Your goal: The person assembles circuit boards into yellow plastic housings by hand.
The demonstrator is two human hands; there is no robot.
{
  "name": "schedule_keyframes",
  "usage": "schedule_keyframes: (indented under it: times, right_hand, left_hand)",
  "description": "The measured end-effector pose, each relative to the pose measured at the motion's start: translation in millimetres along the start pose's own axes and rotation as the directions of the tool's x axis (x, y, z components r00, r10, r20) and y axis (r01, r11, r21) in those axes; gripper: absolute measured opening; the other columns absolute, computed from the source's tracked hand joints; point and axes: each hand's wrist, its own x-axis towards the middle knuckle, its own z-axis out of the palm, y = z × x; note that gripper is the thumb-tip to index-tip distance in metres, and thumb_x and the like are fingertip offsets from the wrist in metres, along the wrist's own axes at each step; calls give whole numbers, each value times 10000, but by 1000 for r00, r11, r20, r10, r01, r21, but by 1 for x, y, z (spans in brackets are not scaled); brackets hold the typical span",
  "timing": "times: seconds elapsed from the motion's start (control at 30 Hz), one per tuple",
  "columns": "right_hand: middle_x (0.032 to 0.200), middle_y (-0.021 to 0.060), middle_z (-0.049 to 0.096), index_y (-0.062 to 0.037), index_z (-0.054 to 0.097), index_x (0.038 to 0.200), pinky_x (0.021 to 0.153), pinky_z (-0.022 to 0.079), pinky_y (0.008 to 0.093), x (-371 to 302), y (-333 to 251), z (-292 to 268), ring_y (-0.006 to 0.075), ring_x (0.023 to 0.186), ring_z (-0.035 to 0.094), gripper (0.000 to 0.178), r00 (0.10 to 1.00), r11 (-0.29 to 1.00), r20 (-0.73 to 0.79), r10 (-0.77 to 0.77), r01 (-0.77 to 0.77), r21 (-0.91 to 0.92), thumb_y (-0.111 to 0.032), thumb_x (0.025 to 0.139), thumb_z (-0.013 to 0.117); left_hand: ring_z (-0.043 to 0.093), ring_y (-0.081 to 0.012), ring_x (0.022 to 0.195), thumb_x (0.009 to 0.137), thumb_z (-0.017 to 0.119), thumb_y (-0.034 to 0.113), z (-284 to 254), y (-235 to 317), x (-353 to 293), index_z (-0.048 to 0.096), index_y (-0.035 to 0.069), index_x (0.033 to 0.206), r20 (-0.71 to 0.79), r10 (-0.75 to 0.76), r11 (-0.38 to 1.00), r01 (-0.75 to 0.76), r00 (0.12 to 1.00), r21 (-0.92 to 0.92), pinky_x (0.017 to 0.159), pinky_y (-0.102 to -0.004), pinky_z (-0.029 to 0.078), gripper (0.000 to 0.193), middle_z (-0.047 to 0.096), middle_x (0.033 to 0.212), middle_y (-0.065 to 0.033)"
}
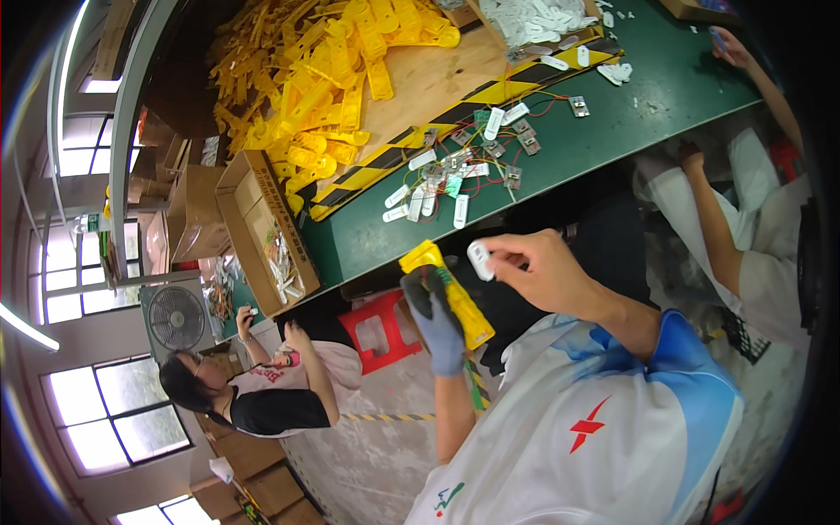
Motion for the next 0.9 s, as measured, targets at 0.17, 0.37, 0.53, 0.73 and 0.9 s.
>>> schedule_keyframes:
  times: [0.17,0.37,0.53,0.73,0.9]
  right_hand:
    - [820,102,722,46,678,1066,654,517,217,-4,4,17,55,719,635,207,982,959,162,95,-134,250,-58,891,645]
    - [810,92,724,45,682,1046,645,516,208,-4,7,22,42,711,631,206,981,946,143,130,-166,280,-61,869,680]
    - [798,90,724,47,682,1040,640,518,216,-9,5,20,60,700,645,196,992,979,122,20,-45,200,-54,872,674]
    - [860,100,725,52,678,1035,690,535,234,-12,12,14,85,778,671,186,967,938,238,94,-166,304,-45,876,673]
    - [935,114,716,76,646,1079,751,534,214,-24,16,10,101,839,673,229,922,737,356,150,-345,582,-7,867,675]
  left_hand:
    - [617,-130,743,1000,502,172,-10,4,0,483,92,1117,45,-29,999,31,999,-27,620,-270,519,143,586,929,-49]
    - [558,-113,891,998,506,153,-4,3,-7,504,74,1109,8,83,996,-82,997,-42,810,-280,461,137,568,1002,-34]
    - [507,-106,914,987,523,98,-4,-1,-10,500,47,1101,31,104,994,-104,994,14,810,-259,437,126,500,1005,-29]
    - [518,-139,955,966,510,50,-5,-3,-16,497,31,1140,40,154,960,-159,987,230,853,-272,437,176,512,1021,-49]
    - [532,-172,1039,894,472,-51,0,-17,-22,475,18,1213,172,14,990,-38,985,138,941,-300,430,327,544,1113,-86]
